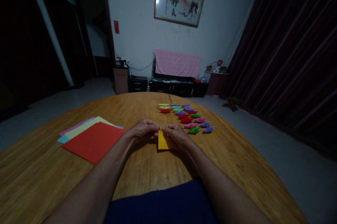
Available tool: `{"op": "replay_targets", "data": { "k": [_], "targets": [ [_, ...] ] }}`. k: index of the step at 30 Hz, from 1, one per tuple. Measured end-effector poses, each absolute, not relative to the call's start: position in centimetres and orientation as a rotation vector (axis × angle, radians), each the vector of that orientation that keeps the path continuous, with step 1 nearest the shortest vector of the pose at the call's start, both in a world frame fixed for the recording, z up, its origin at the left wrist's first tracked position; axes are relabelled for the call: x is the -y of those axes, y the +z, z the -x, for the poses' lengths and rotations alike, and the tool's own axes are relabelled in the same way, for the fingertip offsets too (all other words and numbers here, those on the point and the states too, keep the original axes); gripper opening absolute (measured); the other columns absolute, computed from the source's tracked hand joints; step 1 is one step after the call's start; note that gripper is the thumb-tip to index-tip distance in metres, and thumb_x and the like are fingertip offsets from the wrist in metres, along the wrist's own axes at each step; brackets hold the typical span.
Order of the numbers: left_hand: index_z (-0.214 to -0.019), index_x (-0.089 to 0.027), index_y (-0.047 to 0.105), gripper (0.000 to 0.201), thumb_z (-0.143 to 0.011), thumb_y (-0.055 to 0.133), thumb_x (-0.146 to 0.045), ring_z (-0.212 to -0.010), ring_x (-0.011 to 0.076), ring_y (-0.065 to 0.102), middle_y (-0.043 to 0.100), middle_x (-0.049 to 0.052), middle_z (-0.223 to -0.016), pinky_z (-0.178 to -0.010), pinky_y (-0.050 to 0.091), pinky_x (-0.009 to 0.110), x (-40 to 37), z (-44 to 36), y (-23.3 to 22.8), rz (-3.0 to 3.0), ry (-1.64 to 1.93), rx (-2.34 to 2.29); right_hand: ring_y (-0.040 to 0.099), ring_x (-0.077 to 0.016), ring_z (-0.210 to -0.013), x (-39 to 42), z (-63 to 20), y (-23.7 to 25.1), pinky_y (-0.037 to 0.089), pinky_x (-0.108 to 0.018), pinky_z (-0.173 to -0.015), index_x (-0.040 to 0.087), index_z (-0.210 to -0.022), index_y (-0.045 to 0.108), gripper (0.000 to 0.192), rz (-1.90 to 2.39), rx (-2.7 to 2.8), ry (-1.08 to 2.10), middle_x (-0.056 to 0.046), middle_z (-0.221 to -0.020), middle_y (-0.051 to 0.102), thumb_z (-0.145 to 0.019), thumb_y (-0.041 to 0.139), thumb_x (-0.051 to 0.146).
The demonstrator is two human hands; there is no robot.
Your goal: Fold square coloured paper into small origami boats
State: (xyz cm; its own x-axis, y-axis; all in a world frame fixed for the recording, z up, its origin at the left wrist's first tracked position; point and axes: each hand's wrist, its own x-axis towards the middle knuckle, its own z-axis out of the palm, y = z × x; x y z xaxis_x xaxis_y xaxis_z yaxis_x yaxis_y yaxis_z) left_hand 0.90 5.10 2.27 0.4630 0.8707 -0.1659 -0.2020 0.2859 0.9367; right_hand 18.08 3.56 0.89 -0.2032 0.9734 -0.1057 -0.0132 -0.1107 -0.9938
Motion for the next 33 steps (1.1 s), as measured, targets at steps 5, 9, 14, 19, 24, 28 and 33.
{"op": "replay_targets", "data": {
  "k": [5, 9, 14, 19, 24, 28, 33],
  "targets": [
    [-0.056, -0.015, 0.055, 0.013, -0.059, 0.067, -0.012, -0.041, 0.008, 0.046, 0.051, -0.002, -0.048, -0.044, 0.035, 0.021, -4.6, -1.9, 2.8, -1.046, 0.923, -0.919, 0.045, -0.0086, -0.047, -3.3, -17.9, 1.1, 0.031, -0.021, -0.045, 0.015, -0.066, 0.061, 0.021, 1.202, 1.378, 1.332, 0.002, -0.055, 0.054, -0.073, 0.067, 0.035],
    [-0.056, -0.016, 0.053, 0.014, -0.059, 0.066, -0.012, -0.039, 0.0067, 0.042, 0.047, -0.005, -0.046, -0.042, 0.033, 0.02, -4.5, -2.1, 2.7, -1.069, 0.963, -0.97, 0.04, -0.008, -0.046, -2.9, -17.6, 1.7, 0.028, -0.022, -0.045, 0.016, -0.064, 0.06, 0.023, 1.248, 1.409, 1.254, 0.004, -0.053, 0.05, -0.074, 0.066, 0.036],
    [-0.064, -0.014, 0.061, 0.009, -0.061, 0.069, -0.014, -0.044, 0.0099, 0.05, 0.056, 0.0, -0.051, -0.047, 0.04, 0.023, -4.7, -1.2, 2.2, -1.087, 0.89, -0.852, 0.046, -0.0096, -0.05, -3.0, -17.7, 1.5, 0.033, -0.022, -0.048, 0.016, -0.067, 0.061, 0.025, 1.26, 1.404, 1.181, 0.003, -0.057, 0.054, -0.072, 0.067, 0.039],
    [-0.069, -0.013, 0.066, 0.009, -0.06, 0.067, -0.014, -0.049, 0.0125, 0.056, 0.061, 0.004, -0.057, -0.05, 0.044, 0.024, -4.6, -0.7, 2.6, -1.107, 0.875, -0.809, 0.049, -0.011, -0.052, -3.5, -17.6, 0.6, 0.035, -0.022, -0.049, 0.015, -0.067, 0.062, 0.023, 1.256, 1.416, 1.092, 0.002, -0.058, 0.055, -0.071, 0.064, 0.038],
    [-0.062, -0.015, 0.06, 0.007, -0.063, 0.067, -0.015, -0.044, 0.0098, 0.051, 0.056, 0.0, -0.052, -0.046, 0.04, 0.022, -4.3, -1.3, 2.6, -1.136, 0.928, -0.895, 0.049, -0.0112, -0.052, -3.6, -17.4, 0.6, 0.036, -0.022, -0.049, 0.016, -0.066, 0.062, 0.02, 1.286, 1.423, 1.072, 0.001, -0.059, 0.056, -0.071, 0.064, 0.035],
    [-0.063, -0.016, 0.059, 0.008, -0.064, 0.067, -0.016, -0.042, 0.0086, 0.048, 0.055, -0.001, -0.051, -0.043, 0.037, 0.021, -4.4, -1.7, 2.2, -1.176, 0.943, -0.925, 0.05, -0.0119, -0.053, -3.6, -17.2, 0.5, 0.037, -0.022, -0.049, 0.017, -0.07, 0.062, 0.021, 1.247, 1.396, 1.092, 0.0, -0.06, 0.057, -0.072, 0.064, 0.038],
    [-0.072, -0.018, 0.061, 0.01, -0.065, 0.068, -0.02, -0.043, 0.0088, 0.048, 0.055, -0.002, -0.055, -0.043, 0.035, 0.02, -5.2, -2.0, 2.0, -1.231, 1.085, -1.017, 0.049, -0.0118, -0.055, -3.8, -17.4, 0.8, 0.037, -0.022, -0.051, 0.017, -0.067, 0.061, 0.017, 1.277, 1.388, 0.976, 0.001, -0.061, 0.056, -0.069, 0.061, 0.034]
  ]
}}
